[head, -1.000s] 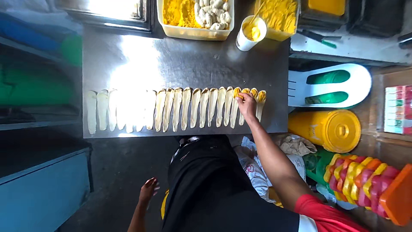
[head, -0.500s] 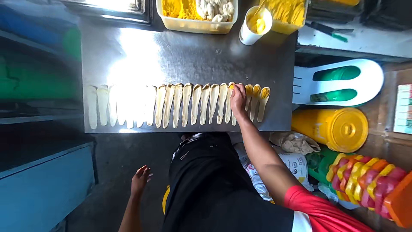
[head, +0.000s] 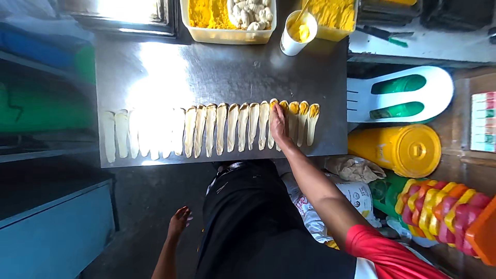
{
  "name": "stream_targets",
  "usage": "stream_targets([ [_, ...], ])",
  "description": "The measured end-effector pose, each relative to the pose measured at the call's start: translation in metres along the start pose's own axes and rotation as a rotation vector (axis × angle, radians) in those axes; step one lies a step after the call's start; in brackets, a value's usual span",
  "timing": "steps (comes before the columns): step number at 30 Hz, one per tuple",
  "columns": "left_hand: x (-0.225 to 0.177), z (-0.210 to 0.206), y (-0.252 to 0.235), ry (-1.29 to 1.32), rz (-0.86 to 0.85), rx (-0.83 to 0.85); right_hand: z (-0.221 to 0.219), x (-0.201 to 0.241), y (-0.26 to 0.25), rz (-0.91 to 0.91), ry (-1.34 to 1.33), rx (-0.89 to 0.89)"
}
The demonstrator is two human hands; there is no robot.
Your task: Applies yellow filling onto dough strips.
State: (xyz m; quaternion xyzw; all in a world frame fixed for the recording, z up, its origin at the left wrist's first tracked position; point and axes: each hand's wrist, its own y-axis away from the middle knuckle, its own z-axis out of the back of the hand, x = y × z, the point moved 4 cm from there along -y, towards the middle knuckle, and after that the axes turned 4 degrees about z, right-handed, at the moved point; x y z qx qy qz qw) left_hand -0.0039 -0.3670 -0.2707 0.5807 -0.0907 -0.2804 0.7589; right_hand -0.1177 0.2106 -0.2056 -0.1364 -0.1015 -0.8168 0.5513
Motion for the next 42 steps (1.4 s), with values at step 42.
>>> stream_targets([
  [42, -0.061, -0.002, 0.022, -0.215, -0.021, -0.016, 0.033, -0.156, 0.034, -0.208, 0.055, -0.110],
])
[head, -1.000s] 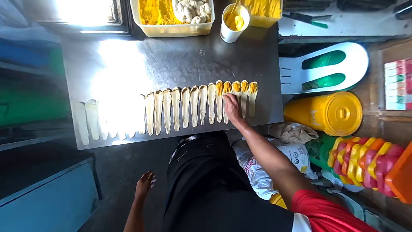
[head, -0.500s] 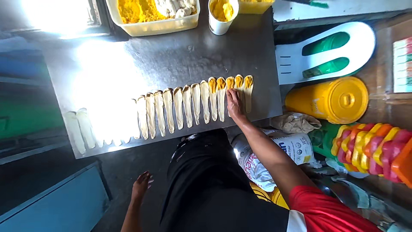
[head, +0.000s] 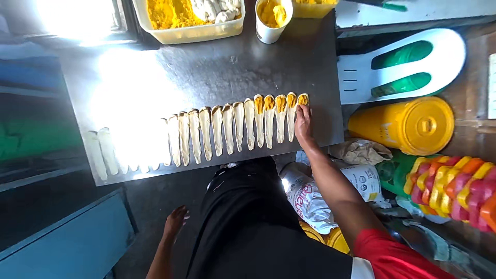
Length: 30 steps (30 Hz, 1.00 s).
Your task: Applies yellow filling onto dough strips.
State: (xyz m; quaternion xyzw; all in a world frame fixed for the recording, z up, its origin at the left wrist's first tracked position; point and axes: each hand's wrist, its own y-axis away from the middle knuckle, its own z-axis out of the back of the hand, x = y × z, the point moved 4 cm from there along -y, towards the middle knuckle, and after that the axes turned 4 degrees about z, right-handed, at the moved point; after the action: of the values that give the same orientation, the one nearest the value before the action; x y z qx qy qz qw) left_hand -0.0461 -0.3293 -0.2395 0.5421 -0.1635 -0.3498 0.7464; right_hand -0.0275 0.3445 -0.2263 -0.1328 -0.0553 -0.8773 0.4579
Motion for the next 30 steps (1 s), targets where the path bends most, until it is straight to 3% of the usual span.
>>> stream_targets([
  [4, -0.014, 0.019, -0.005, 0.062, -0.035, -0.054, 0.025, 0.012, -0.007, -0.046, -0.041, 0.047],
  [8, -0.002, 0.031, -0.011, 0.171, -0.044, -0.097, 0.052, 0.076, 0.004, 0.052, -0.275, 0.004],
  [12, 0.022, 0.020, -0.009, 0.194, 0.015, -0.045, 0.023, 0.148, 0.012, 0.037, -0.584, 0.010],
  [15, 0.022, 0.015, 0.003, 0.124, 0.020, 0.004, -0.008, 0.187, -0.006, 0.015, -0.621, -0.069],
  [17, 0.023, 0.020, 0.003, 0.078, 0.003, 0.019, -0.041, 0.198, -0.025, -0.011, -0.534, -0.103],
  [20, 0.034, 0.038, -0.017, 0.062, -0.017, 0.034, -0.064, 0.208, -0.010, 0.064, -0.192, 0.027],
  [25, 0.034, 0.078, -0.078, 0.140, -0.037, 0.018, -0.060, 0.211, 0.022, 0.160, 0.212, 0.252],
  [30, -0.021, 0.102, -0.072, 0.161, -0.068, -0.055, -0.002, 0.232, -0.004, 0.218, 0.150, 0.341],
])
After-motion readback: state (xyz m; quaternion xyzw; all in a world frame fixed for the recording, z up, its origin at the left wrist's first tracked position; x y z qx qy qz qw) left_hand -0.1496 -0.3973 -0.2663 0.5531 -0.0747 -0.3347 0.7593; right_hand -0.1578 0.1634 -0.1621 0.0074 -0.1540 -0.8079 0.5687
